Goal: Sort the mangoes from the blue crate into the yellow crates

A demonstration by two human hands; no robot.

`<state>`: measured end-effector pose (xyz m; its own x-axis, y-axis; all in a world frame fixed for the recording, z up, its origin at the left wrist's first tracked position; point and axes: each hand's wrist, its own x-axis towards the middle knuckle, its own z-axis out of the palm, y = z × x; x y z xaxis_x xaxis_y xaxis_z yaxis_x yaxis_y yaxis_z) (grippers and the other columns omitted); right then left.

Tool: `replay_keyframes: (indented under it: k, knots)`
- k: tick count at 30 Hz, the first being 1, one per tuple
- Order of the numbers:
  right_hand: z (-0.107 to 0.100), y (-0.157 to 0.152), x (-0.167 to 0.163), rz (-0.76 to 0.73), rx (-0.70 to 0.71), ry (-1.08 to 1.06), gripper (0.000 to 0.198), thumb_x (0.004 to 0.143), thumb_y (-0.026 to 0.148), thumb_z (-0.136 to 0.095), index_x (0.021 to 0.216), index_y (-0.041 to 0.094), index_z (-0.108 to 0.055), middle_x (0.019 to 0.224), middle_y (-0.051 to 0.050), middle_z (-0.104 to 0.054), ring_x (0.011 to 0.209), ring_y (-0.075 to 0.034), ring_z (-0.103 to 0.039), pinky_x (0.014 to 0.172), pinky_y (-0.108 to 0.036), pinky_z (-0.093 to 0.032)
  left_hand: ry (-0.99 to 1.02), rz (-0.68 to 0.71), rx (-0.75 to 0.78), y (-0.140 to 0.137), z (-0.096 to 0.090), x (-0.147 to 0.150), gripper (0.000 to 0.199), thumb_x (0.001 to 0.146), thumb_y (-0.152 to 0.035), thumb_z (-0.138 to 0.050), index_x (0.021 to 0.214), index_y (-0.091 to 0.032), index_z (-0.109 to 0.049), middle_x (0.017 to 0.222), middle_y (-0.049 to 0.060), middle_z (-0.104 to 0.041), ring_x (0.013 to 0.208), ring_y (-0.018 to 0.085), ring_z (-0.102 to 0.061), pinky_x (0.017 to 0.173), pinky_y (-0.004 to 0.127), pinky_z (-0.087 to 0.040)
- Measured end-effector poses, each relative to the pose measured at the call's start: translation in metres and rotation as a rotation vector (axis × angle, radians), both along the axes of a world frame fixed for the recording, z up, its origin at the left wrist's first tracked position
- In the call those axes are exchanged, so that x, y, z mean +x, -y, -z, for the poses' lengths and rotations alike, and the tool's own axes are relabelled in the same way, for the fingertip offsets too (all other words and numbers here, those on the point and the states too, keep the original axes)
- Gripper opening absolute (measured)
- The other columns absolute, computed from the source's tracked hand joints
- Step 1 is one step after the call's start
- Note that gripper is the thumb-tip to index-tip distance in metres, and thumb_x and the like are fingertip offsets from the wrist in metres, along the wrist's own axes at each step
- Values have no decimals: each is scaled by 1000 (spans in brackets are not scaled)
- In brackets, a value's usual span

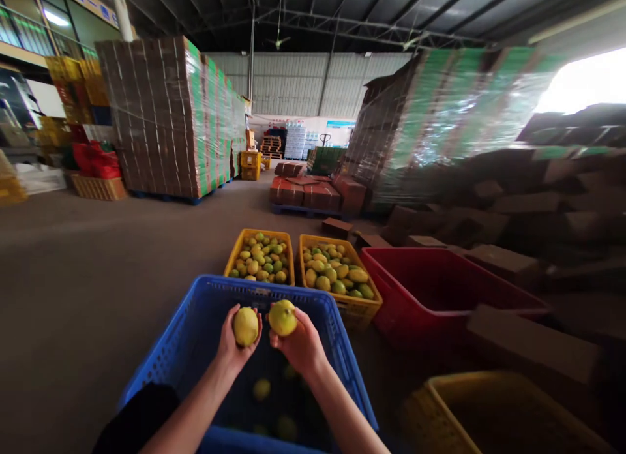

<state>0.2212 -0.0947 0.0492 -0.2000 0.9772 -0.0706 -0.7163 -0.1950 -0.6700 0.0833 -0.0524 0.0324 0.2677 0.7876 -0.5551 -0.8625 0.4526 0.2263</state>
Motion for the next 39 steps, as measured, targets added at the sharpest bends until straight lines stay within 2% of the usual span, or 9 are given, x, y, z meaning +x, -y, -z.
replay_keyframes:
  k: [3, 7, 12, 18, 23, 29, 34, 36, 39]
  knots:
    - [3, -6, -7, 33, -56, -66, 29, 72, 40, -68, 87, 16, -63, 74, -5, -68, 60, -14, -61, 56, -25, -50, 5, 65, 61, 1, 1, 9, 14, 84, -26, -57, 85, -12, -60, 73, 5, -67, 61, 16, -66, 55, 27, -54]
    - [10, -11, -9, 98, -141, -146, 26, 74, 40, -69, 82, 16, -63, 72, -5, -67, 52, -10, -55, 51, -21, -48, 71, 29, 100, -1, 1, 11, 17, 85, -27, -53, 85, -13, -62, 76, 6, -69, 64, 17, -67, 62, 30, -55]
    - [8, -9, -4, 155, -249, -192, 41, 81, 53, -55, 80, 13, -64, 68, -7, -66, 48, -10, -51, 47, -22, -45, 141, -37, 109, -5, -5, 2, 22, 83, -24, -49, 93, -11, -64, 81, 9, -70, 76, 19, -68, 70, 30, -56]
    - [3, -8, -10, 135, -104, -39, 34, 74, 47, -63, 81, 14, -65, 70, -8, -67, 52, -14, -55, 47, -25, -43, 119, -40, 142, -7, -13, -7, 23, 81, -22, -50, 93, -10, -66, 78, 9, -69, 73, 18, -68, 67, 29, -55]
    - [3, -4, -17, -24, 8, 92, 42, 76, 53, -56, 75, 13, -65, 60, -7, -63, 47, -15, -53, 44, -25, -39, 72, 34, 289, -4, -16, -10, 25, 81, -26, -50, 85, -9, -66, 80, 11, -70, 66, 20, -67, 60, 30, -54]
    - [10, -6, -17, -18, -43, 99, 39, 75, 51, -52, 70, 13, -63, 55, -7, -62, 43, -16, -53, 39, -25, -38, 65, 43, 276, -2, -16, -13, 22, 81, -25, -51, 77, -9, -66, 85, 12, -71, 69, 19, -67, 65, 30, -54]
    - [10, -7, -15, -33, -41, 68, 38, 77, 47, -49, 73, 12, -63, 56, -8, -62, 41, -16, -54, 37, -26, -40, 58, 18, 267, -3, -17, -10, 16, 78, -22, -55, 75, -11, -66, 74, 8, -68, 70, 18, -66, 68, 30, -54]
    - [9, -7, -15, -8, -71, 47, 35, 78, 43, -48, 73, 12, -63, 59, -8, -64, 44, -17, -56, 39, -27, -43, 74, -13, 244, -3, -17, -9, 16, 77, -22, -54, 79, -11, -66, 73, 7, -68, 73, 18, -66, 72, 30, -54]
    - [6, -9, -14, 60, -175, 14, 30, 80, 38, -48, 75, 13, -63, 62, -8, -65, 49, -18, -60, 43, -28, -47, 102, -37, 207, -6, -15, -9, 25, 79, -24, -52, 95, -10, -66, 85, 10, -68, 84, 21, -67, 76, 33, -55]
